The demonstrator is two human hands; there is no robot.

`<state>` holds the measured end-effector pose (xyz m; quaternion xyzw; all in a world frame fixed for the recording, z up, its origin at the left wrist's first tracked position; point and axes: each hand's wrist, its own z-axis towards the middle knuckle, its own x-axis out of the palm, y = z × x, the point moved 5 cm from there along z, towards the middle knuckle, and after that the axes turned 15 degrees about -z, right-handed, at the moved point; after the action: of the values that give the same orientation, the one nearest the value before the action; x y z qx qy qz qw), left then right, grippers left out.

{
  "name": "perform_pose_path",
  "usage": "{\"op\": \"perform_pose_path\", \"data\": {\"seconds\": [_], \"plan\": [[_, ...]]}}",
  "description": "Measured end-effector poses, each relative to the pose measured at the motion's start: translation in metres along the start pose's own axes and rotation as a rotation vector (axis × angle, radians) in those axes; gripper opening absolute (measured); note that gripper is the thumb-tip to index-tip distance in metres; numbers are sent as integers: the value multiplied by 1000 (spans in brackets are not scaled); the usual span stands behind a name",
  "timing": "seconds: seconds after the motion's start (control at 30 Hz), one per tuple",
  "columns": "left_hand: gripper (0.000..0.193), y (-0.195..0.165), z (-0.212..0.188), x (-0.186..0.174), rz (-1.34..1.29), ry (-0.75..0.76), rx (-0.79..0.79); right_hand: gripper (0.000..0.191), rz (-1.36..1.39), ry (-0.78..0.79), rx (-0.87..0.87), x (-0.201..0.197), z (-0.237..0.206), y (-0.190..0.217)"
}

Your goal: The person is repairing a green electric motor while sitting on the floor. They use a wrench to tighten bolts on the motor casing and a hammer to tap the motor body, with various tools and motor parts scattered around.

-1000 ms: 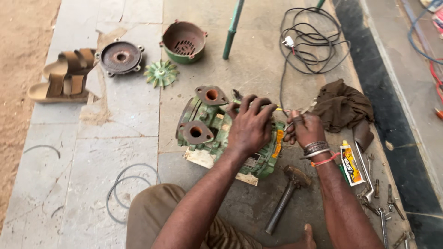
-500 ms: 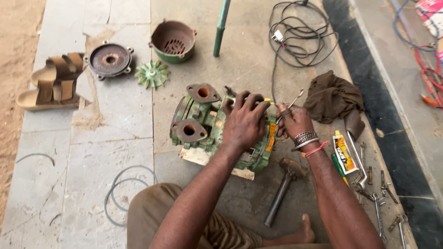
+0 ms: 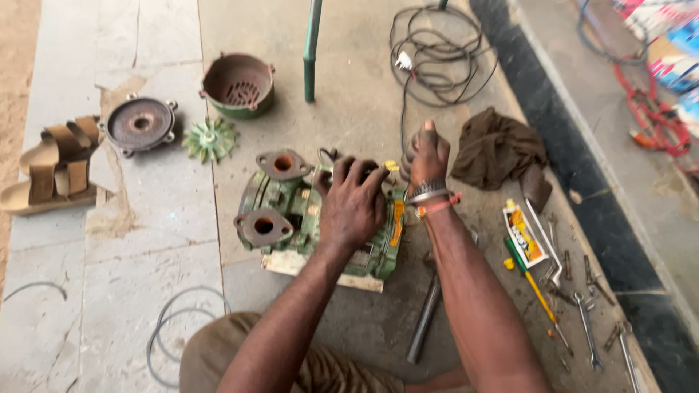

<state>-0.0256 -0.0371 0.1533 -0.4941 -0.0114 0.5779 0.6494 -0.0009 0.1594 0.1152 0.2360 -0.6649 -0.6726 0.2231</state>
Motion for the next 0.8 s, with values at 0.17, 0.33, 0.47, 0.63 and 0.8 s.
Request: {"op": "perform_pose_path", "data": {"seconds": [0.17, 0.33, 0.47, 0.63, 0.8], "plan": [[35, -3, 7, 7, 53, 61, 5, 48, 108, 38, 36, 2, 3, -8], [42, -9, 9, 2, 30, 46, -48, 47, 33, 35, 45, 4, 3, -6], [39, -7, 10, 2, 47, 47, -103, 46, 86, 58, -49, 4, -1, -2], [43, -5, 12, 8, 111, 64, -74, 50, -17, 31, -203, 1, -19, 4], [26, 1, 12, 17, 125, 211, -194, 52, 7, 77, -505, -7, -76, 3]]}}
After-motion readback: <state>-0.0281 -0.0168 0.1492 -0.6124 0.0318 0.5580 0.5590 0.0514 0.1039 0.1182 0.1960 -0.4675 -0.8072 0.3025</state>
